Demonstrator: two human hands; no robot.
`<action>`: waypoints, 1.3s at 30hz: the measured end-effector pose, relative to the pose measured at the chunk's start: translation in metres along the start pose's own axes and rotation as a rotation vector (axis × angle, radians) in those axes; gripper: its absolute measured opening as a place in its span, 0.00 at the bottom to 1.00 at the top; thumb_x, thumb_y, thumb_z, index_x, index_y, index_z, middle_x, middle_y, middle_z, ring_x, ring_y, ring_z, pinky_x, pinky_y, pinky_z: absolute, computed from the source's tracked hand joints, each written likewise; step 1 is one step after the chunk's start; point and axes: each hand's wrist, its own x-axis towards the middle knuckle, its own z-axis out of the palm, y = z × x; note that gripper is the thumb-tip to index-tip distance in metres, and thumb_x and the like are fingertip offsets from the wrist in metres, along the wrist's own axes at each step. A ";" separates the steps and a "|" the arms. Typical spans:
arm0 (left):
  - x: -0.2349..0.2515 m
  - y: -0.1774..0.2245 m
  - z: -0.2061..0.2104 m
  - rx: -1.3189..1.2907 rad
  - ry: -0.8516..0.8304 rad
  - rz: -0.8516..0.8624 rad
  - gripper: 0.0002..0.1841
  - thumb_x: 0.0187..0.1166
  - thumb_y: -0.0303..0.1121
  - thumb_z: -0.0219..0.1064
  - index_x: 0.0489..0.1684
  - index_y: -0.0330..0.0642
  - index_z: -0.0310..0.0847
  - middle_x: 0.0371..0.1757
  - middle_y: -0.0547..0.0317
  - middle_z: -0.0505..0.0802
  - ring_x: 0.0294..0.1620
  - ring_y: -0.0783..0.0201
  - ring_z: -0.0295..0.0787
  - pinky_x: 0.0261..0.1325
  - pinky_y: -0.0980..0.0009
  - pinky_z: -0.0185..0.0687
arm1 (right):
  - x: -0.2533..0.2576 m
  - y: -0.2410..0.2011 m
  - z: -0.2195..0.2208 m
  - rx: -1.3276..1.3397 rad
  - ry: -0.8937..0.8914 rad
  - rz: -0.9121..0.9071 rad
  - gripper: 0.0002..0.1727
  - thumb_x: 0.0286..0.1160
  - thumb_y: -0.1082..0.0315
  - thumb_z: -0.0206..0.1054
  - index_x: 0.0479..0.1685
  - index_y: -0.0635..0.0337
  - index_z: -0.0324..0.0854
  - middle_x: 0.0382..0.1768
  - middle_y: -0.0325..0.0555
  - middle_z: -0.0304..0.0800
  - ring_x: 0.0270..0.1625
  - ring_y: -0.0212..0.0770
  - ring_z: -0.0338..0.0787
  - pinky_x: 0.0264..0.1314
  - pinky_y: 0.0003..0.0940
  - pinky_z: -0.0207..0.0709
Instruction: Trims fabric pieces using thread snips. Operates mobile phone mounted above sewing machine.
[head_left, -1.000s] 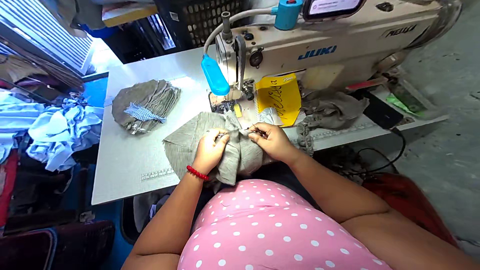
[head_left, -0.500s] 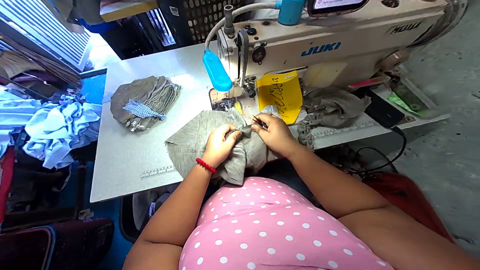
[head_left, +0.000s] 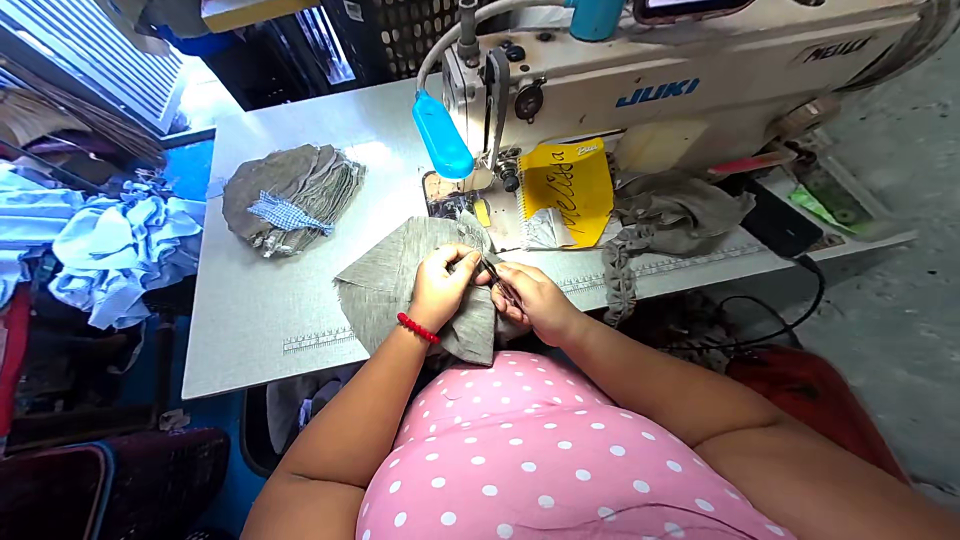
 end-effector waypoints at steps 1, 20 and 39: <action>0.000 0.000 0.000 -0.005 0.003 0.003 0.09 0.86 0.32 0.64 0.39 0.41 0.90 0.43 0.61 0.93 0.40 0.72 0.89 0.46 0.72 0.85 | 0.001 0.000 0.000 0.001 0.003 0.004 0.24 0.95 0.58 0.37 0.54 0.58 0.81 0.17 0.33 0.71 0.13 0.24 0.62 0.16 0.19 0.56; -0.003 -0.002 0.001 -0.040 0.003 0.064 0.08 0.84 0.29 0.65 0.39 0.40 0.90 0.40 0.62 0.93 0.37 0.74 0.87 0.43 0.76 0.84 | 0.004 0.001 0.000 0.051 0.027 -0.045 0.23 0.95 0.58 0.38 0.48 0.58 0.81 0.15 0.33 0.70 0.12 0.24 0.62 0.15 0.18 0.57; -0.002 -0.002 0.001 -0.088 0.011 0.097 0.08 0.84 0.28 0.65 0.38 0.39 0.89 0.40 0.61 0.93 0.36 0.75 0.88 0.42 0.77 0.85 | 0.005 -0.001 -0.004 0.043 -0.005 -0.062 0.24 0.94 0.59 0.39 0.45 0.58 0.82 0.15 0.33 0.71 0.12 0.24 0.62 0.15 0.18 0.57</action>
